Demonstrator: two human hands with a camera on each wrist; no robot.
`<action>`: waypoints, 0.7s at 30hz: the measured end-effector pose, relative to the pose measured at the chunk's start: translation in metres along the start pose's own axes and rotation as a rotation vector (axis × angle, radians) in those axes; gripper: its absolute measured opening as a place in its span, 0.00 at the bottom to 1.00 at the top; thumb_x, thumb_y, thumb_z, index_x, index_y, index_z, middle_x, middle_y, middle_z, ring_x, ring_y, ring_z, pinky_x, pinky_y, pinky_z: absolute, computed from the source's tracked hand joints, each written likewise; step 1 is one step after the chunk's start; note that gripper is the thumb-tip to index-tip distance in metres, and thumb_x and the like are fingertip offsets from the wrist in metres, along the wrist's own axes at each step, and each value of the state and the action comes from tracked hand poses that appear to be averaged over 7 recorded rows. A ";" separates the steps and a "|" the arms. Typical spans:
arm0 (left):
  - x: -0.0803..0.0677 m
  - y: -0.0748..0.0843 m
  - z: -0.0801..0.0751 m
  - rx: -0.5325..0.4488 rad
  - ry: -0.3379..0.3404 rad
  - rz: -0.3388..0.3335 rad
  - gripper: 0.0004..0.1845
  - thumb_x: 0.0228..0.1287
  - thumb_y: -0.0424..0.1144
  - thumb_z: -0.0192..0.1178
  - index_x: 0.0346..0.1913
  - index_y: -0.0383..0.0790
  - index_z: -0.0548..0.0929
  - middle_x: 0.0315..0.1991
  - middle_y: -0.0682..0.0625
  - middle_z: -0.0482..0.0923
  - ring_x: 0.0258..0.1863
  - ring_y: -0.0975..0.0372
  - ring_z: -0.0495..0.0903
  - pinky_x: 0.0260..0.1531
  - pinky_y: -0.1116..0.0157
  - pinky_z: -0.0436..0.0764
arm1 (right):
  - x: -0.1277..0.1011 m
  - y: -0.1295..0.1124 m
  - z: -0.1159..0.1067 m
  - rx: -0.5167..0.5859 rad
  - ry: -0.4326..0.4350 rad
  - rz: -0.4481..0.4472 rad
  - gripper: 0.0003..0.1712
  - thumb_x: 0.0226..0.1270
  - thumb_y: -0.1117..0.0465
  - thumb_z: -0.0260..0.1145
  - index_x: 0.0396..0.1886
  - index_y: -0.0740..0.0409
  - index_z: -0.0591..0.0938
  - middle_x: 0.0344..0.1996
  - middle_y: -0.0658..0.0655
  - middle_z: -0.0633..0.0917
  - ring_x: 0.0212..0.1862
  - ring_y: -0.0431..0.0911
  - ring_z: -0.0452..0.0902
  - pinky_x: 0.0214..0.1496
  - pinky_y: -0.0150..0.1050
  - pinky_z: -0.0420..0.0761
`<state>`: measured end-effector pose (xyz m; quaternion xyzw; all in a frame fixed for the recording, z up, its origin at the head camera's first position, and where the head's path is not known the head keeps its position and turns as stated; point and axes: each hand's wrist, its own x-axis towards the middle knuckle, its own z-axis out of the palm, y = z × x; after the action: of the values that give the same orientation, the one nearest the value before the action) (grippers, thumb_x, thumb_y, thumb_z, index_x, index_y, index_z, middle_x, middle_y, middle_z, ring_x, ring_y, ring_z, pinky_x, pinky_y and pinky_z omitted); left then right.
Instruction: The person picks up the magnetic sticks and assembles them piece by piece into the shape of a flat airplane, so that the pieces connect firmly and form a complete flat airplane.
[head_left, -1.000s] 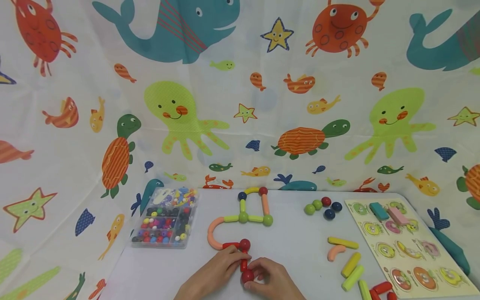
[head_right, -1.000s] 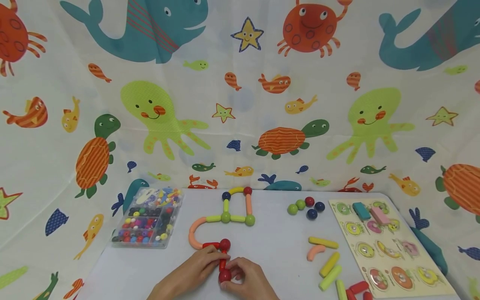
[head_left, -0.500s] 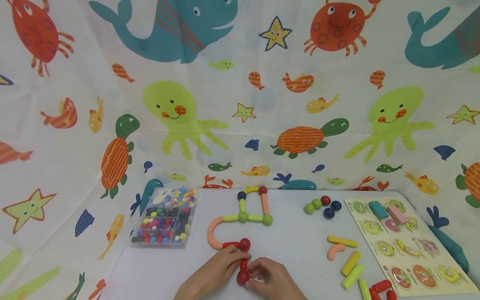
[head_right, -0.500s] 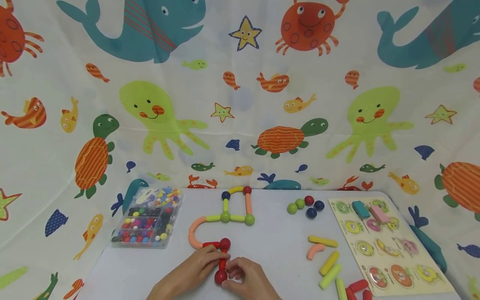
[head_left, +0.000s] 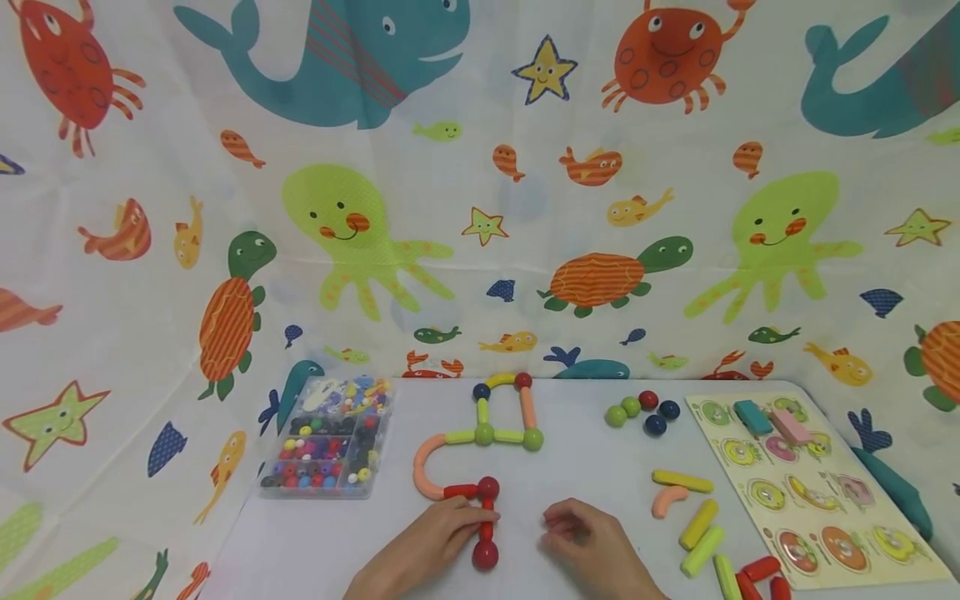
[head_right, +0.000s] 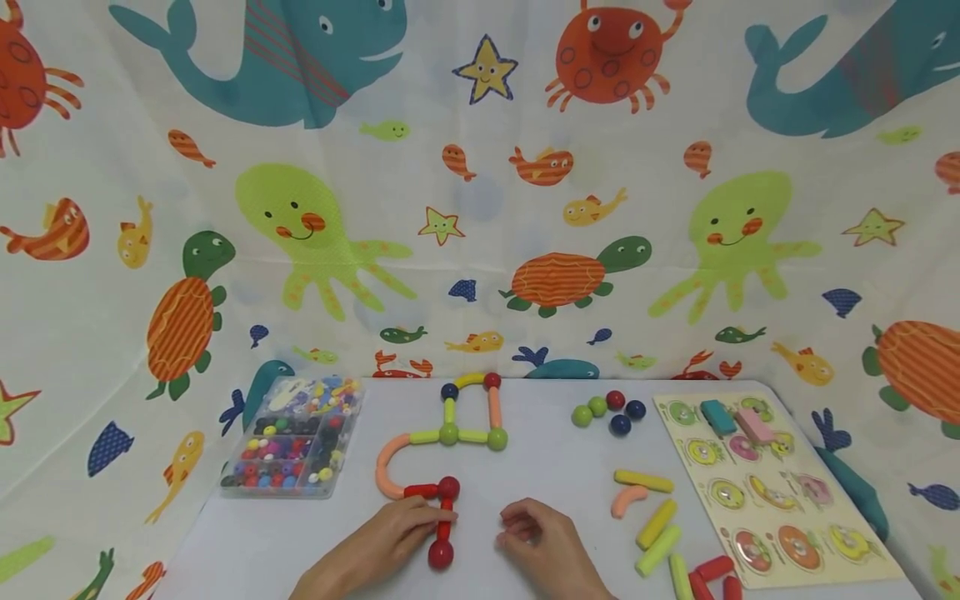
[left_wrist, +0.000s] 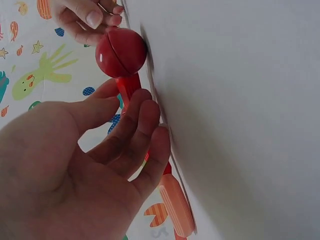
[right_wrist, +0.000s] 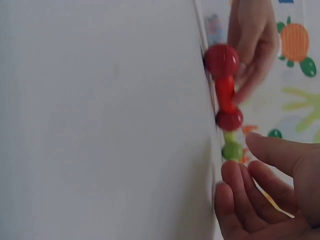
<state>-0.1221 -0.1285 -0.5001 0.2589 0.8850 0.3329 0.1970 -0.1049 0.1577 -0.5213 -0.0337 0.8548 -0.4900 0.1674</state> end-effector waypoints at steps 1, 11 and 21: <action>0.000 0.000 0.000 -0.008 0.000 0.002 0.18 0.75 0.45 0.58 0.63 0.64 0.81 0.56 0.66 0.80 0.50 0.73 0.74 0.57 0.63 0.81 | -0.001 0.002 -0.005 -0.007 0.031 0.016 0.17 0.63 0.48 0.74 0.49 0.45 0.84 0.41 0.43 0.86 0.42 0.40 0.81 0.44 0.32 0.81; -0.001 -0.005 0.000 -0.022 0.011 0.035 0.18 0.75 0.42 0.58 0.63 0.63 0.81 0.57 0.65 0.81 0.50 0.73 0.74 0.57 0.65 0.81 | -0.011 0.012 -0.056 -0.075 0.313 0.207 0.15 0.66 0.55 0.73 0.51 0.47 0.84 0.41 0.46 0.87 0.43 0.41 0.80 0.50 0.40 0.83; -0.001 -0.005 -0.001 -0.015 0.003 0.050 0.19 0.75 0.40 0.58 0.64 0.62 0.81 0.57 0.64 0.81 0.49 0.73 0.74 0.56 0.66 0.81 | -0.021 0.032 -0.096 -0.246 0.468 0.205 0.20 0.69 0.55 0.70 0.57 0.57 0.80 0.42 0.52 0.86 0.42 0.44 0.80 0.39 0.26 0.76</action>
<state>-0.1237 -0.1324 -0.5026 0.2791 0.8760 0.3449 0.1894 -0.1120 0.2582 -0.4988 0.1465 0.9223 -0.3575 0.0089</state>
